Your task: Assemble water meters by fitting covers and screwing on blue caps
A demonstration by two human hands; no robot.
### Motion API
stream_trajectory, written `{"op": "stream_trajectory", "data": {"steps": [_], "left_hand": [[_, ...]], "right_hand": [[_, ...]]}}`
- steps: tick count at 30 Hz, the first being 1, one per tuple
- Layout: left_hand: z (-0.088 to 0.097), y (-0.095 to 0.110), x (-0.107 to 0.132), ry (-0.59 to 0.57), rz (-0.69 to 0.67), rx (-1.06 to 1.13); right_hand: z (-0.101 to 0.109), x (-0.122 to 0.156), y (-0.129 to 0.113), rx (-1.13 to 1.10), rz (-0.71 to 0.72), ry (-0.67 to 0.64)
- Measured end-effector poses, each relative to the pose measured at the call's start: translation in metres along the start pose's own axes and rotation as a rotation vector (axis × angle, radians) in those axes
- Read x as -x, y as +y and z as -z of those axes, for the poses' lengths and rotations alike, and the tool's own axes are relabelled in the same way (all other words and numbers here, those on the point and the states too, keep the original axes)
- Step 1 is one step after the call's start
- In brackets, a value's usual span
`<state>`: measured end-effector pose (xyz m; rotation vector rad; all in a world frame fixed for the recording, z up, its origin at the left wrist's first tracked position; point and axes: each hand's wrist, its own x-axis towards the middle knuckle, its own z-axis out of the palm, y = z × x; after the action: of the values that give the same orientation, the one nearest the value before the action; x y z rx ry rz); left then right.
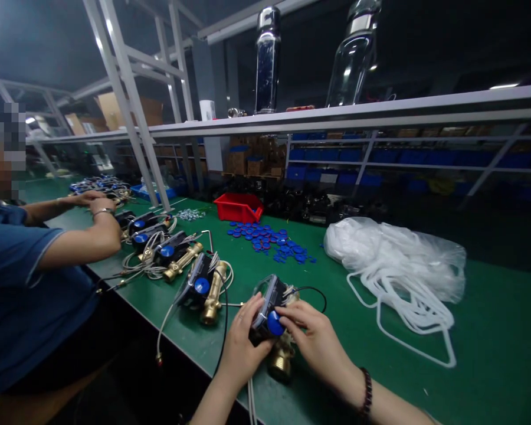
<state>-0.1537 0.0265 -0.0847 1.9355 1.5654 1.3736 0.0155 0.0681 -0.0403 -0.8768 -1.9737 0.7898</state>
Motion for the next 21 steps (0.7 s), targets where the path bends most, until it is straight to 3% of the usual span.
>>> {"op": "stream_trajectory", "data": {"steps": [7,12,17,21], "left_hand": [[0.0,0.002,0.0,0.002,0.017,0.018],[0.0,0.002,0.001,-0.006,0.006,-0.008],[0.0,-0.001,0.002,0.0,-0.026,-0.028],[0.0,-0.002,0.003,0.004,-0.049,-0.037]], "right_hand": [[0.009,-0.003,-0.01,0.116,0.041,-0.128],[0.017,-0.012,-0.023,0.216,-0.021,-0.269],[0.016,-0.013,-0.025,0.215,-0.025,-0.299],[0.009,-0.008,-0.024,0.261,0.031,-0.243]]}}
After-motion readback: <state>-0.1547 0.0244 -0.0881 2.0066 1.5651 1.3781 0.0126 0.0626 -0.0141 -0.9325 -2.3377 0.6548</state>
